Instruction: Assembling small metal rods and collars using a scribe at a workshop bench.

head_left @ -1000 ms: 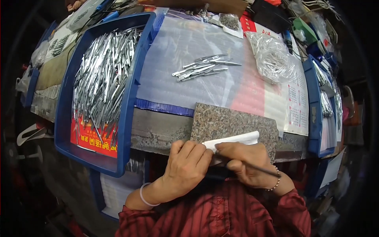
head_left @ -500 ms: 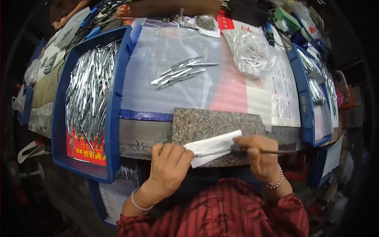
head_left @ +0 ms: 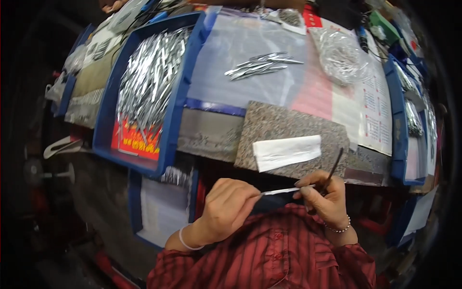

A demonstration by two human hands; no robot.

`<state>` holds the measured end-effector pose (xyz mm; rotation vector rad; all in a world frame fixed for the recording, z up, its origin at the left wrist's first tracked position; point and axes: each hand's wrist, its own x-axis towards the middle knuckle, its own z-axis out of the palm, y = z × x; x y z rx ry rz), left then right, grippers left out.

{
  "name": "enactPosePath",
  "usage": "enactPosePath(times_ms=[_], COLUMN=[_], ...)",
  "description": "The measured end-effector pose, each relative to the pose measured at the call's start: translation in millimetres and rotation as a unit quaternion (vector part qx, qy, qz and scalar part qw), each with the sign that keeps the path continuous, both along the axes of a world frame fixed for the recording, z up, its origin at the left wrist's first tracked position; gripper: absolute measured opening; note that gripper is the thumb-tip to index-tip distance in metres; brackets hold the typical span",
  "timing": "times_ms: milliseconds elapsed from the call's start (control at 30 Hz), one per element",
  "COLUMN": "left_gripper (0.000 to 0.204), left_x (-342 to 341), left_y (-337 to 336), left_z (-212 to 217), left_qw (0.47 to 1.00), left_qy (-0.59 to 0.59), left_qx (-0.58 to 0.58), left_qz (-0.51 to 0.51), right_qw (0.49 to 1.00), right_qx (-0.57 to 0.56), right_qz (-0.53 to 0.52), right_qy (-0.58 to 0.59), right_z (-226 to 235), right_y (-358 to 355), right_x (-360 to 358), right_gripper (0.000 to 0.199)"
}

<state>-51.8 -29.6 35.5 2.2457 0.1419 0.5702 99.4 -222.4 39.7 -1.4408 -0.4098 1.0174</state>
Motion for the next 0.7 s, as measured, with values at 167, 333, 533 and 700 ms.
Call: enactPosePath(times_ms=[167, 333, 533, 700], left_gripper=[0.013, 0.015, 0.014, 0.013], left_x=[-16.0, -24.6, -39.1, -94.8], left_y=[-9.7, -13.2, -9.9, 9.4], left_z=[3.0, -3.2, -12.8, -40.4], left_qw=[0.966, 0.910, 0.890, 0.902], left_qy=[0.107, 0.150, 0.226, 0.224], left_qx=[-0.234, -0.385, -0.395, -0.342], left_qz=[0.006, 0.017, -0.012, 0.140], right_qw=[0.999, 0.994, 0.974, 0.983], right_qx=[-0.011, 0.007, -0.036, -0.044], right_qz=[0.001, 0.037, 0.112, 0.003], right_qy=[-0.041, -0.103, -0.194, -0.181], right_z=[-1.0, -7.4, -7.5, -4.0], right_y=[0.1, 2.2, 7.8, 4.2], right_x=[-9.4, -15.4, -24.7, -28.6], right_gripper=[0.011, 0.011, 0.012, 0.018])
